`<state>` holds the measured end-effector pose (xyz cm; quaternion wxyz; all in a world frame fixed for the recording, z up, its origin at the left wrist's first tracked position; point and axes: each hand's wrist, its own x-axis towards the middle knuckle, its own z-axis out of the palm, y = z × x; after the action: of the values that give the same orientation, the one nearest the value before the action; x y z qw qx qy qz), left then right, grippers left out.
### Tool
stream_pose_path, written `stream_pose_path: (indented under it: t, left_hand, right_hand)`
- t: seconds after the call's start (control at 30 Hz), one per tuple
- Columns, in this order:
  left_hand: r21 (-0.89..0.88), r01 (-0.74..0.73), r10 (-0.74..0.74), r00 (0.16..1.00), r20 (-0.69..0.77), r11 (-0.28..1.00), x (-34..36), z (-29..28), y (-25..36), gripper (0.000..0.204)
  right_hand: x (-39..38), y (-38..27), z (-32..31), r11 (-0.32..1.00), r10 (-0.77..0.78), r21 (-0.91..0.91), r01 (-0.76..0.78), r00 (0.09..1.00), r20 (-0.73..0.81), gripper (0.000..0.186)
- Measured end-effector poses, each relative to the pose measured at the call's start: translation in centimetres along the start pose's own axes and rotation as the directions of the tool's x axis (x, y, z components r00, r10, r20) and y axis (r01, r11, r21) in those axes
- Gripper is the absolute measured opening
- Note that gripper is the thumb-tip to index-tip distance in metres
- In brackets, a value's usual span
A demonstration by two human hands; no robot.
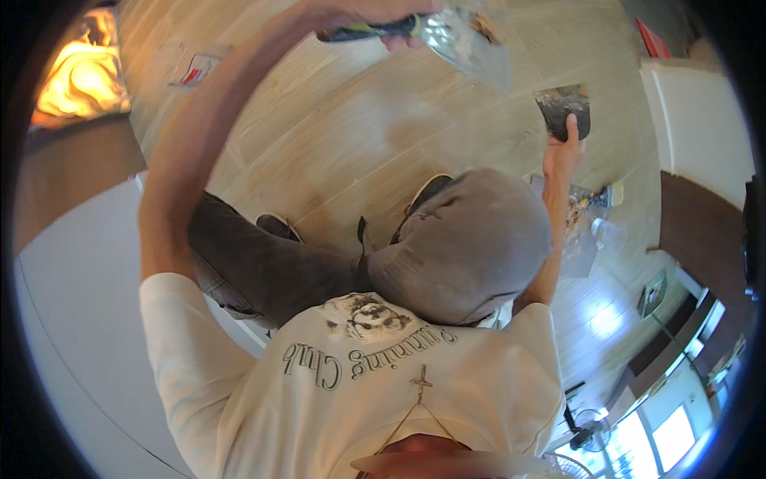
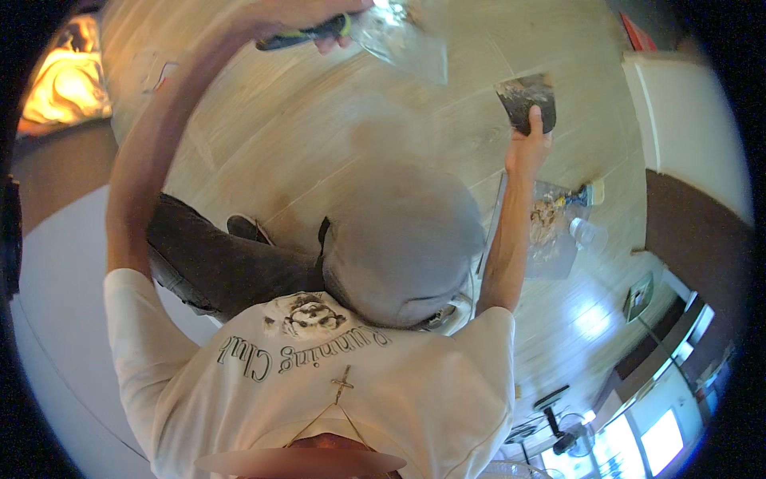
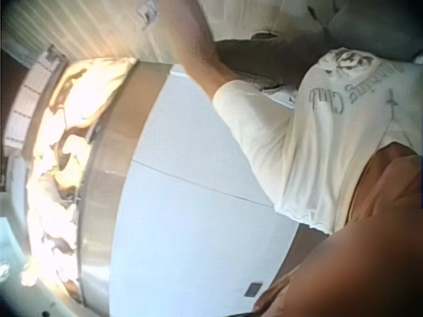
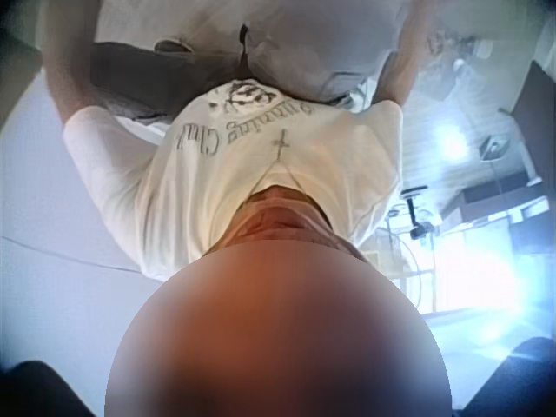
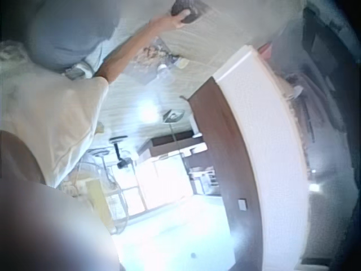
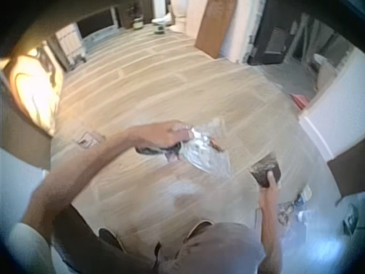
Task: The person sits on the floor and uses a putty knife to apply a filler substance from a plastic bag onto the wooden floor. They spread the material into gaps between floorboards and smooth it with the tool.
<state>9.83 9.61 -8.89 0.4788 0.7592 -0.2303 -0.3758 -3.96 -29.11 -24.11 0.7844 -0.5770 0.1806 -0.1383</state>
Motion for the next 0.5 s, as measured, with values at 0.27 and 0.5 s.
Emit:
stream_pose_path:
  t: [0.27, 0.5]
  left_hand:
    - [0.078, 0.107, -0.094, 0.982, -0.163, 0.991, -15.0, -5.7, -7.7, 0.03]
    - [-0.068, 0.123, -0.137, 0.953, -0.27, 0.99, -24.8, -4.6, -15.0, 0.035]
  right_hand:
    - [-4.7, -3.3, 18.4, 0.733, -0.303, -0.312, 0.605, 0.701, 0.646, 0.034]
    - [-11.5, -3.6, 33.5, 0.028, -0.13, -0.003, 1.0, 0.006, 0.992, 0.055]
